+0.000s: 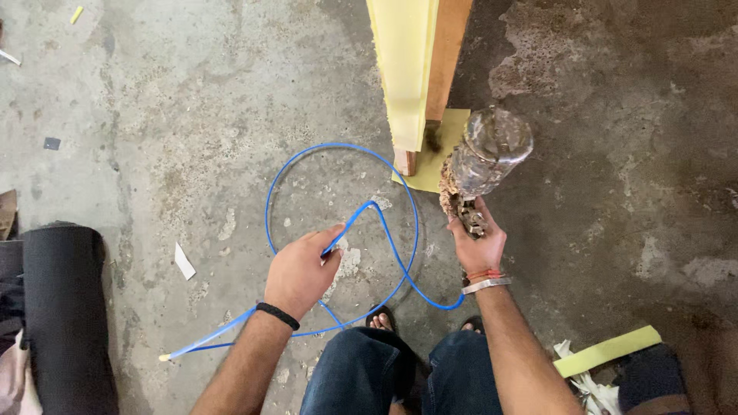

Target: The person carries a glue spray gun connected to a blue hose and moves along yellow foam sheets laid on wooden frames, positioning the gun over the foam. They hold and guide the hose with the other hand while walking between frames in the workshop.

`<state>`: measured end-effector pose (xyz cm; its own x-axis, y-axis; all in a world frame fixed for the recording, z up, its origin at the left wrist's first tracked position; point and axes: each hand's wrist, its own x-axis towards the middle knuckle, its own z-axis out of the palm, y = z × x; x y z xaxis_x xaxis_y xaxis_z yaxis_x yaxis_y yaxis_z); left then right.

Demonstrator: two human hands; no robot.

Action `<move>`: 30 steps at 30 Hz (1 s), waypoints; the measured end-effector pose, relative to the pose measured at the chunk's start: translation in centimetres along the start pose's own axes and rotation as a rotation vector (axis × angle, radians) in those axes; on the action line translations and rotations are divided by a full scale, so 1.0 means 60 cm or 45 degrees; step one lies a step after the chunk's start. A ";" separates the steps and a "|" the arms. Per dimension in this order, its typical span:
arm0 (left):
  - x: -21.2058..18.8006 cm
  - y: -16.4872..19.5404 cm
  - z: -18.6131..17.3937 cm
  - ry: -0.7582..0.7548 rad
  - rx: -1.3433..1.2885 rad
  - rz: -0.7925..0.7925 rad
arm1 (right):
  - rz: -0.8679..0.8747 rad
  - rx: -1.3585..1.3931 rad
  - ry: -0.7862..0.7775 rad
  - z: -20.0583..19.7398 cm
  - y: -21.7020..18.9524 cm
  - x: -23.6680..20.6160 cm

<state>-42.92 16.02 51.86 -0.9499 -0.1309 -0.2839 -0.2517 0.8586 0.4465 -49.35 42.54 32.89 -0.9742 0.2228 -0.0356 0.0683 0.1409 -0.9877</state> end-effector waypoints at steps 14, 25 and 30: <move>-0.083 0.075 -0.168 0.104 -0.129 -0.014 | -0.058 0.378 -0.023 -0.090 -0.311 -0.048; -0.130 0.060 -0.150 0.043 -0.135 -0.071 | -0.012 0.023 0.061 -0.033 -0.146 -0.055; -0.156 0.047 -0.134 0.051 -0.164 -0.082 | 0.214 -0.159 0.019 -0.030 -0.118 -0.069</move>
<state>-36.24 15.68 62.59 -0.9370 -0.2054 -0.2825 -0.3314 0.7777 0.5342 -45.42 42.38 40.32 -0.9436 0.2676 -0.1951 0.2566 0.2184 -0.9415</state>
